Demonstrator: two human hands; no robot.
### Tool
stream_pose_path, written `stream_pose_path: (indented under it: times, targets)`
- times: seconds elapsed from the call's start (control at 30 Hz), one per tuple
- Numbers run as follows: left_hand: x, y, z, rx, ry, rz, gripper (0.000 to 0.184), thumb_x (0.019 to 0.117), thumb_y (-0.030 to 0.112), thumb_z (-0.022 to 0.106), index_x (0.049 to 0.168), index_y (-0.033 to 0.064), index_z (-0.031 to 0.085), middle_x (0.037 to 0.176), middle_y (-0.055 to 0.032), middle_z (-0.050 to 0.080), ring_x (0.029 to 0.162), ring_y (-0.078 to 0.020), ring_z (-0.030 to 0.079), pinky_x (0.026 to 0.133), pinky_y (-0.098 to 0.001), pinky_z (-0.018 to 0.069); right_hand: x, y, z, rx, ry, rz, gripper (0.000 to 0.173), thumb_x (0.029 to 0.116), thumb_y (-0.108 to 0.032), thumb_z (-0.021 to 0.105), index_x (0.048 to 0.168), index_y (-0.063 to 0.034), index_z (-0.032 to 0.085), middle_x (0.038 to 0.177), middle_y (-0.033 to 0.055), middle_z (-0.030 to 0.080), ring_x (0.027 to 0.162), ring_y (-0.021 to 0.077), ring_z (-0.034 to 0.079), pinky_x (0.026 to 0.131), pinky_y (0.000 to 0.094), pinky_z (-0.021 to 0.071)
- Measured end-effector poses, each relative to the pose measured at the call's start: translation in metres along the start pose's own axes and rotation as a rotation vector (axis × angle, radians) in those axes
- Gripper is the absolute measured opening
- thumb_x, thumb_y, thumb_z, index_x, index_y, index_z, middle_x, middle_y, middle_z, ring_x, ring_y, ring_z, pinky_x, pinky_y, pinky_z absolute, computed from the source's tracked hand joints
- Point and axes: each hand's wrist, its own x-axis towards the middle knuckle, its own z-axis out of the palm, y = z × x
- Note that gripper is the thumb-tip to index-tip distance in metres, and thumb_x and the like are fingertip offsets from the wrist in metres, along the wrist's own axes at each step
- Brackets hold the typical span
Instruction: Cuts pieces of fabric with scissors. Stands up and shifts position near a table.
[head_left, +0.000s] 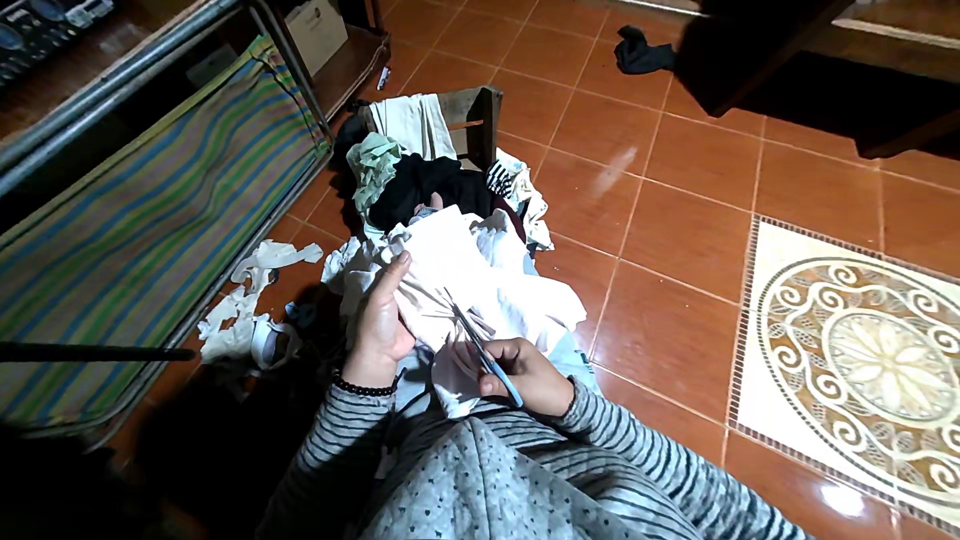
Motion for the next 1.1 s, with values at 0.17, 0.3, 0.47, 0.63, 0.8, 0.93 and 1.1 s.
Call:
stream_pose_path:
  times: [0.17, 0.3, 0.47, 0.63, 0.8, 0.93, 1.1]
  targets:
    - [0.000, 0.003, 0.000, -0.005, 0.054, -0.110, 0.031, 0.1055, 0.011, 0.031, 0.096, 0.0076, 0.061, 0.077, -0.0066, 0.070, 0.070, -0.0138, 0.071, 0.065, -0.0297, 0.0610, 0.000, -0.001, 0.002, 0.012, 0.025, -0.001, 0.041, 0.0820, -0.052, 0.081, 0.073, -0.0179, 0.060, 0.063, -0.0149, 0.054, 0.055, -0.0054, 0.048, 0.051, 0.0163, 0.0386]
    - [-0.006, -0.001, -0.007, -0.006, -0.056, -0.005, 0.031, 0.0993, 0.002, 0.030, 0.105, 0.0097, 0.059, 0.086, -0.0056, 0.073, 0.080, -0.0143, 0.073, 0.074, -0.0330, 0.0621, 0.001, -0.003, 0.002, 0.105, -0.019, -0.037, 0.040, 0.0859, -0.054, 0.077, 0.074, -0.0194, 0.062, 0.064, -0.0147, 0.057, 0.056, -0.0053, 0.051, 0.052, 0.0161, 0.0409]
    - [-0.008, -0.003, -0.008, -0.031, -0.126, 0.134, 0.031, 0.0980, 0.002, 0.034, 0.108, 0.0106, 0.061, 0.092, -0.0054, 0.075, 0.086, -0.0145, 0.074, 0.080, -0.0352, 0.0624, 0.002, -0.005, 0.003, 0.171, -0.046, -0.090, 0.037, 0.0865, -0.055, 0.076, 0.081, -0.0200, 0.067, 0.069, -0.0151, 0.063, 0.061, -0.0056, 0.056, 0.056, 0.0154, 0.0461]
    - [-0.006, -0.007, -0.012, -0.083, -0.186, 0.159, 0.019, 0.0990, 0.016, 0.058, 0.117, 0.0114, 0.062, 0.098, -0.0053, 0.074, 0.090, -0.0149, 0.073, 0.085, -0.0357, 0.0624, 0.002, -0.003, 0.004, 0.155, -0.066, -0.115, 0.037, 0.0865, -0.053, 0.077, 0.079, -0.0194, 0.063, 0.068, -0.0145, 0.060, 0.060, -0.0059, 0.054, 0.054, 0.0154, 0.0436]
    - [-0.009, -0.006, -0.008, -0.006, -0.175, 0.195, 0.025, 0.0907, 0.003, 0.060, 0.115, 0.0087, 0.063, 0.094, -0.0063, 0.075, 0.086, -0.0157, 0.074, 0.082, -0.0361, 0.0631, 0.005, -0.007, 0.000, 0.130, -0.142, -0.176, 0.042, 0.0909, -0.057, 0.070, 0.092, -0.0155, 0.066, 0.079, -0.0135, 0.066, 0.070, -0.0057, 0.060, 0.063, 0.0155, 0.0496]
    - [-0.009, -0.007, -0.009, 0.007, -0.196, 0.250, 0.029, 0.0879, 0.001, 0.062, 0.116, 0.0100, 0.063, 0.095, -0.0052, 0.075, 0.086, -0.0146, 0.074, 0.081, -0.0351, 0.0631, 0.008, -0.009, 0.000, 0.103, -0.133, -0.165, 0.044, 0.0892, -0.058, 0.072, 0.089, -0.0145, 0.065, 0.077, -0.0120, 0.064, 0.069, -0.0046, 0.058, 0.060, 0.0161, 0.0476]
    - [-0.009, -0.002, -0.006, -0.061, -0.163, 0.181, 0.021, 0.0954, 0.015, 0.062, 0.117, 0.0132, 0.063, 0.098, -0.0036, 0.075, 0.091, -0.0140, 0.073, 0.085, -0.0353, 0.0622, 0.007, -0.009, 0.002, 0.126, -0.057, -0.160, 0.041, 0.0878, -0.056, 0.074, 0.086, -0.0166, 0.065, 0.075, -0.0134, 0.064, 0.067, -0.0053, 0.058, 0.060, 0.0158, 0.0477]
